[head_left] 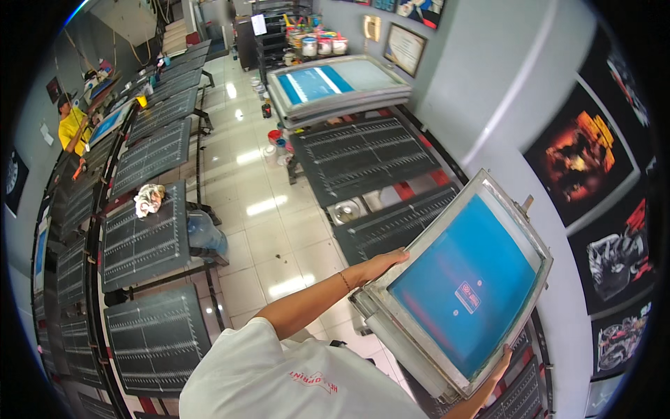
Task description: The person moves several printing frames between tables and a storage rack, wipes their hands with a cloth, and then sorts through multiple paint containers and bottles on a floor-level shelf.
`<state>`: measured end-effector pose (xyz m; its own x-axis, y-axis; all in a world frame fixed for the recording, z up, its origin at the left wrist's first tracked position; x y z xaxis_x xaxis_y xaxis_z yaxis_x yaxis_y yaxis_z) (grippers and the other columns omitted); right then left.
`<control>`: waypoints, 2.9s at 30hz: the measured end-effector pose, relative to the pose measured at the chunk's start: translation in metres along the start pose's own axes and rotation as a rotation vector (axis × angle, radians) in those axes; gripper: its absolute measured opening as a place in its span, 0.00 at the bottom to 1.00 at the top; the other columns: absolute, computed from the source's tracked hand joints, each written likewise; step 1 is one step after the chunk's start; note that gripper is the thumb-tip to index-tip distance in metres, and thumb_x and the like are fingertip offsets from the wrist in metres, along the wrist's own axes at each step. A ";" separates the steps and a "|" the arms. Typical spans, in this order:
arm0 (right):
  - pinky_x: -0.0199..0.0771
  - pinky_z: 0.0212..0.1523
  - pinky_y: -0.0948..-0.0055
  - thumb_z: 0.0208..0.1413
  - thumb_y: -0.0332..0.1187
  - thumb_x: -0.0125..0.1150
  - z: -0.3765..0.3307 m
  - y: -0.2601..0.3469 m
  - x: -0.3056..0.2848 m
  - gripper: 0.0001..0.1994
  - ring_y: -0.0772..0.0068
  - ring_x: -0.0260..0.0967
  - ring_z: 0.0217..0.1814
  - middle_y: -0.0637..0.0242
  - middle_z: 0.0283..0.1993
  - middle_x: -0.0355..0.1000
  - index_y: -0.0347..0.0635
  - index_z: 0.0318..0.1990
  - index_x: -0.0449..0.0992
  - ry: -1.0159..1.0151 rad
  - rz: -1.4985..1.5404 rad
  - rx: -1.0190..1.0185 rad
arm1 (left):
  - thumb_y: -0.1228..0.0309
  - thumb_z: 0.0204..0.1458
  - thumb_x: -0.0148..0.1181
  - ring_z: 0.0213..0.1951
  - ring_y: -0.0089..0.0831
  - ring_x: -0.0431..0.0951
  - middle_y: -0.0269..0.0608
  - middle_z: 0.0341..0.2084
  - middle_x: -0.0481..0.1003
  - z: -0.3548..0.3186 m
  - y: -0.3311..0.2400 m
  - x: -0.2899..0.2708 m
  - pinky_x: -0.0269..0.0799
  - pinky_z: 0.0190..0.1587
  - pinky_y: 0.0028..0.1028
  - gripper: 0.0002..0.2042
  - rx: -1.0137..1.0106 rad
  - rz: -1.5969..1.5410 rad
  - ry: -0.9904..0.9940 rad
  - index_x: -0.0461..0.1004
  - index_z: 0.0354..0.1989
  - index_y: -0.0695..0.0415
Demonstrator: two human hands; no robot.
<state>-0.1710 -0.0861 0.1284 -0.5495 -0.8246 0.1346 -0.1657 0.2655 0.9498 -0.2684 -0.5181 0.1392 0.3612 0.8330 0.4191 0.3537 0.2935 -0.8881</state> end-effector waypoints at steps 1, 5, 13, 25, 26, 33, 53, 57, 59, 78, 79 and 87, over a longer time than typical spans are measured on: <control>0.71 0.26 0.71 0.55 0.49 0.52 -0.015 -0.003 0.031 0.20 0.67 0.69 0.23 0.64 0.28 0.71 0.39 0.38 0.73 0.012 -0.035 0.038 | 0.47 0.60 0.44 0.61 0.34 0.63 0.50 0.60 0.62 -0.010 -0.006 -0.028 0.58 0.62 0.29 0.34 -0.004 -0.051 -0.005 0.56 0.64 0.65; 0.73 0.29 0.69 0.54 0.49 0.51 -0.020 -0.024 0.151 0.22 0.66 0.70 0.27 0.62 0.31 0.72 0.36 0.43 0.72 0.172 -0.015 0.026 | 0.52 0.62 0.41 0.53 0.33 0.72 0.48 0.54 0.69 -0.056 -0.052 -0.129 0.68 0.54 0.29 0.29 0.027 -0.112 -0.054 0.63 0.60 0.66; 0.74 0.33 0.69 0.54 0.50 0.50 -0.035 -0.046 0.407 0.25 0.64 0.72 0.32 0.60 0.34 0.73 0.35 0.46 0.72 0.332 0.116 0.074 | 0.56 0.64 0.34 0.39 0.30 0.81 0.50 0.44 0.76 -0.065 -0.147 -0.328 0.78 0.43 0.26 0.25 0.069 -0.251 -0.140 0.67 0.56 0.66; 0.72 0.34 0.67 0.51 0.50 0.53 0.073 -0.110 0.750 0.26 0.64 0.70 0.34 0.59 0.38 0.71 0.35 0.48 0.70 0.360 0.333 0.139 | 0.52 0.60 0.43 0.39 0.29 0.80 0.47 0.44 0.76 0.033 -0.354 -0.639 0.76 0.42 0.23 0.27 0.036 0.005 -0.262 0.69 0.54 0.66; 0.72 0.34 0.66 0.51 0.50 0.54 0.079 -0.106 0.776 0.26 0.64 0.70 0.34 0.59 0.38 0.71 0.35 0.48 0.70 0.352 0.330 0.147 | 0.52 0.60 0.44 0.35 0.29 0.81 0.49 0.42 0.76 0.041 -0.374 -0.653 0.79 0.36 0.24 0.27 0.003 -0.059 -0.254 0.69 0.53 0.66; 0.74 0.34 0.67 0.53 0.47 0.51 0.135 -0.080 0.944 0.23 0.63 0.72 0.33 0.59 0.36 0.73 0.36 0.48 0.71 0.288 0.307 0.059 | 0.52 0.58 0.49 0.31 0.29 0.81 0.46 0.37 0.77 0.177 -0.464 -0.802 0.79 0.34 0.26 0.26 0.025 -0.060 -0.096 0.70 0.51 0.65; 0.71 0.26 0.72 0.51 0.48 0.55 0.213 -0.108 1.060 0.20 0.70 0.70 0.25 0.63 0.30 0.73 0.40 0.42 0.74 -0.083 0.143 0.013 | 0.52 0.59 0.47 0.54 0.26 0.67 0.39 0.53 0.68 0.412 -0.485 -0.984 0.59 0.58 0.24 0.28 -0.116 -0.033 0.212 0.64 0.59 0.65; 0.68 0.25 0.72 0.50 0.51 0.55 0.207 -0.107 1.063 0.22 0.71 0.68 0.25 0.65 0.29 0.71 0.43 0.43 0.75 -0.172 0.070 0.038 | 0.53 0.59 0.48 0.57 0.27 0.64 0.38 0.54 0.68 0.418 -0.489 -0.992 0.55 0.61 0.25 0.26 -0.060 0.107 0.141 0.67 0.57 0.62; 0.67 0.24 0.72 0.51 0.55 0.55 0.195 -0.106 1.060 0.23 0.72 0.66 0.24 0.67 0.28 0.70 0.45 0.42 0.75 -0.223 0.049 0.021 | 0.54 0.59 0.48 0.57 0.27 0.64 0.37 0.54 0.68 0.416 -0.489 -0.990 0.55 0.61 0.26 0.25 0.016 0.214 0.094 0.67 0.57 0.61; 0.73 0.41 0.68 0.50 0.50 0.56 0.217 -0.116 1.054 0.25 0.64 0.75 0.39 0.54 0.39 0.76 0.33 0.43 0.78 -0.288 0.002 -0.003 | 0.46 0.55 0.52 0.54 0.34 0.67 0.40 0.55 0.66 0.396 -0.510 -0.973 0.60 0.57 0.30 0.33 -0.074 0.221 0.098 0.61 0.61 0.60; 0.73 0.42 0.68 0.50 0.50 0.56 0.216 -0.115 1.052 0.25 0.64 0.75 0.40 0.54 0.40 0.76 0.33 0.43 0.78 -0.281 0.038 -0.023 | 0.47 0.55 0.52 0.55 0.34 0.66 0.40 0.56 0.66 0.390 -0.512 -0.964 0.59 0.57 0.30 0.33 -0.105 0.200 0.106 0.61 0.61 0.61; 0.67 0.47 0.74 0.57 0.47 0.55 0.102 -0.113 0.950 0.26 0.76 0.64 0.43 0.66 0.45 0.68 0.38 0.57 0.68 -0.296 0.179 -0.198 | 0.50 0.59 0.44 0.62 0.44 0.59 0.48 0.61 0.61 0.331 -0.576 -0.976 0.51 0.62 0.43 0.30 0.473 0.552 -0.268 0.59 0.64 0.58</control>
<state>-0.7580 -0.8483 0.1204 -0.7722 -0.5870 0.2433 0.0992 0.2669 0.9586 -1.1101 -1.3446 0.1795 0.1355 0.9842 -0.1143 -0.2447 -0.0786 -0.9664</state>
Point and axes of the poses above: each hand's wrist, its own z-axis towards the middle knuckle, its own x-axis out of the palm, y = z × x, the point moved 7 cm from there along z, towards the middle knuckle
